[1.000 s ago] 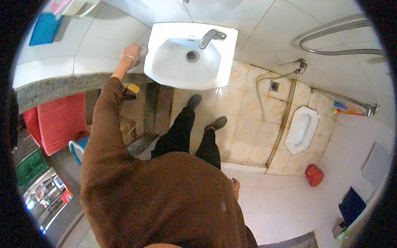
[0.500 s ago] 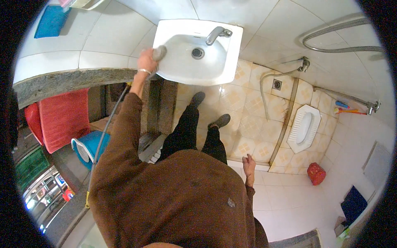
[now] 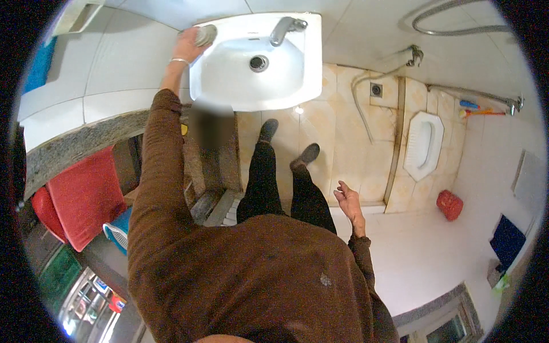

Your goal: The person cleans the bathroom by spraying the floor, walls, and mirror with a water hose and then wiping the mirror and sink with a cloth.

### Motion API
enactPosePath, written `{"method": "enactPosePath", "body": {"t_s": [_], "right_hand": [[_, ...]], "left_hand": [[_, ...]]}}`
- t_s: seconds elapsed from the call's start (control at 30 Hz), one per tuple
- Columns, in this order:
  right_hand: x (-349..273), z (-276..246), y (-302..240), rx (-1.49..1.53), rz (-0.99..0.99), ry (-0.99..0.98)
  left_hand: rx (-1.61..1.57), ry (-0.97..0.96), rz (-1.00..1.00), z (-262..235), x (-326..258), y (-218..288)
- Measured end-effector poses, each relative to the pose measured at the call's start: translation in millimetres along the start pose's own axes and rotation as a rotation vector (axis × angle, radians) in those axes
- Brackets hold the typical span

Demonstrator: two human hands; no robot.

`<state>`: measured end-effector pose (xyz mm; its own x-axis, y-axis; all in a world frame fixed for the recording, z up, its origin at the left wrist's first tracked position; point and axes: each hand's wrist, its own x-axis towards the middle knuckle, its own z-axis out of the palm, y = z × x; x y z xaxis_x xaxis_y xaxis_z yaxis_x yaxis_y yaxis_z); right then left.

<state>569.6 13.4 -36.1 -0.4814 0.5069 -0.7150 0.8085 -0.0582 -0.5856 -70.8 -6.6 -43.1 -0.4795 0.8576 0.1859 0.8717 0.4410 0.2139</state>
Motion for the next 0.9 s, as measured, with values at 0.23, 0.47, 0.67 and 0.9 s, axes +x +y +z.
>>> {"method": "enactPosePath", "body": {"t_s": [0.23,0.47,0.67,0.9], "right_hand": [[-9.5,18.2,1.2,-0.118,-0.012,0.01],[29.6,21.1,-51.2,-0.139,-0.255,0.084],[11.8,5.9,-61.5,-0.027,-0.327,0.207],[21.6,-2.7,-50.9,0.729,-0.202,0.417]], "left_hand": [[0.175,-0.314,-0.105,-43.6,-113.5,83.5],[-0.348,-0.266,0.098,-6.1,-148.6,222.4],[-0.169,-0.234,0.029,13.9,-43.3,319.0],[-0.413,-0.726,0.113,-7.0,-86.3,339.2]]}}
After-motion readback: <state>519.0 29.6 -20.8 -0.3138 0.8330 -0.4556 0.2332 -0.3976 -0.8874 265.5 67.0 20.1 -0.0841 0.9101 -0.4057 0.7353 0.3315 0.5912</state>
